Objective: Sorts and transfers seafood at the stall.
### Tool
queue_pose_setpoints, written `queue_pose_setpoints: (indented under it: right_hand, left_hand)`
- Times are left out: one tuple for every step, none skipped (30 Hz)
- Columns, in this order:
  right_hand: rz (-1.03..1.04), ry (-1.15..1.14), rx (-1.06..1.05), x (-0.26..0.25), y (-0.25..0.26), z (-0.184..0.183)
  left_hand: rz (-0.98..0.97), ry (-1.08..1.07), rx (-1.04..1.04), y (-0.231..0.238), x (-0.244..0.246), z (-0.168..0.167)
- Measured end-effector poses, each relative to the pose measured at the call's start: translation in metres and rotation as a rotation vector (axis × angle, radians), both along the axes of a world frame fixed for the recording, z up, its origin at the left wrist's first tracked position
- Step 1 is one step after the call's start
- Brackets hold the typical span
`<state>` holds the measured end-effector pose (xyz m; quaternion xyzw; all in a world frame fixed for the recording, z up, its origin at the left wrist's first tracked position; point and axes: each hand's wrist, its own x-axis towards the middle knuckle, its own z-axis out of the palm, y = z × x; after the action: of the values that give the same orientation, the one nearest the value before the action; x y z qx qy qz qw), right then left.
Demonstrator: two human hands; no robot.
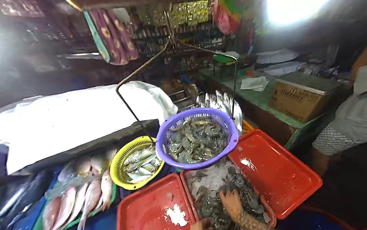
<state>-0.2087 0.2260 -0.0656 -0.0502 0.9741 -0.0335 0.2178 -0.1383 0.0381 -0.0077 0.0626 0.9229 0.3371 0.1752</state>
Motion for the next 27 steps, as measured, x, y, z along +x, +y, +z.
queue_pose_setpoints:
  right_hand:
    - [0.010,-0.008,0.004,0.002,0.001,0.001]
    - [0.015,-0.014,0.006,0.003,0.002,0.002]
    - [0.016,-0.019,0.009,0.002,0.004,0.004]
    - [0.016,-0.031,0.017,0.001,0.005,0.006]
    - [0.017,-0.041,0.025,0.002,0.005,0.008]
    - [0.020,-0.040,0.030,0.003,0.005,0.008]
    - [0.027,-0.026,0.032,0.005,0.005,0.007]
    - [0.034,-0.011,0.038,0.008,0.005,0.006]
    - [0.038,0.000,0.041,0.009,0.006,0.005]
    - [0.037,0.002,0.036,0.010,0.006,0.006]
    - [0.035,0.004,0.026,0.010,0.007,0.008]
    - [0.037,0.005,0.019,0.011,0.007,0.009]
    - [0.040,0.011,0.017,0.012,0.008,0.010]
    - [0.043,0.015,0.021,0.012,0.009,0.009]
    - [0.052,0.020,0.041,0.013,0.010,0.006]
    - [0.064,0.010,0.071,0.011,0.012,0.004]
    - [0.068,0.001,0.083,0.010,0.013,0.003]
    - [0.069,-0.013,0.077,0.011,0.014,0.003]
    - [0.069,-0.023,0.060,0.013,0.015,0.003]
    - [0.074,-0.032,0.040,0.014,0.017,0.004]
    - [0.082,-0.036,0.021,0.016,0.019,0.004]
    - [0.087,-0.032,-0.004,0.018,0.021,0.004]
    - [0.086,-0.037,-0.026,0.019,0.023,0.005]
    - [0.089,-0.039,-0.039,0.020,0.024,0.006]
    - [0.097,-0.032,-0.044,0.021,0.025,0.006]
    - [0.107,-0.023,-0.043,0.021,0.026,0.005]
    - [0.115,-0.017,-0.040,0.020,0.026,0.005]
  left_hand:
    - [-0.010,0.046,0.007,-0.002,0.003,0.027]
    - [-0.012,0.121,0.023,-0.004,0.005,0.059]
    - [-0.008,0.246,0.055,-0.006,0.007,0.094]
    - [0.000,0.402,0.096,-0.009,0.007,0.128]
    - [0.006,0.562,0.139,-0.013,0.006,0.159]
    - [0.011,0.709,0.185,-0.016,0.004,0.190]
    - [0.027,0.832,0.222,-0.018,0.000,0.219]
    - [0.055,0.949,0.229,-0.018,-0.007,0.245]
    - [0.090,1.053,0.212,-0.016,-0.017,0.265]
    - [0.125,1.132,0.197,-0.011,-0.029,0.281]
    - [0.129,1.173,0.199,-0.006,-0.044,0.292]
    - [0.110,1.183,0.210,0.000,-0.060,0.298]
    - [0.095,1.166,0.217,0.006,-0.072,0.298]
    - [0.080,1.116,0.226,0.011,-0.078,0.292]
    - [0.081,1.067,0.247,0.014,-0.077,0.282]
    - [0.099,1.056,0.277,0.017,-0.071,0.268]
    - [0.130,1.080,0.321,0.018,-0.062,0.250]
    - [0.175,1.115,0.379,0.018,-0.052,0.225]
    - [0.241,1.131,0.437,0.017,-0.043,0.194]
    - [0.316,1.101,0.477,0.016,-0.037,0.160]
    - [0.385,1.015,0.483,0.015,-0.034,0.126]
    - [0.431,0.878,0.444,0.014,-0.034,0.092]
    - [0.444,0.704,0.367,0.011,-0.035,0.060]
    - [0.426,0.515,0.285,0.008,-0.037,0.032]
    - [0.392,0.344,0.201,0.007,-0.041,0.011]
    - [0.350,0.211,0.125,0.008,-0.045,-0.005]
    - [0.294,0.121,0.062,0.010,-0.047,-0.016]
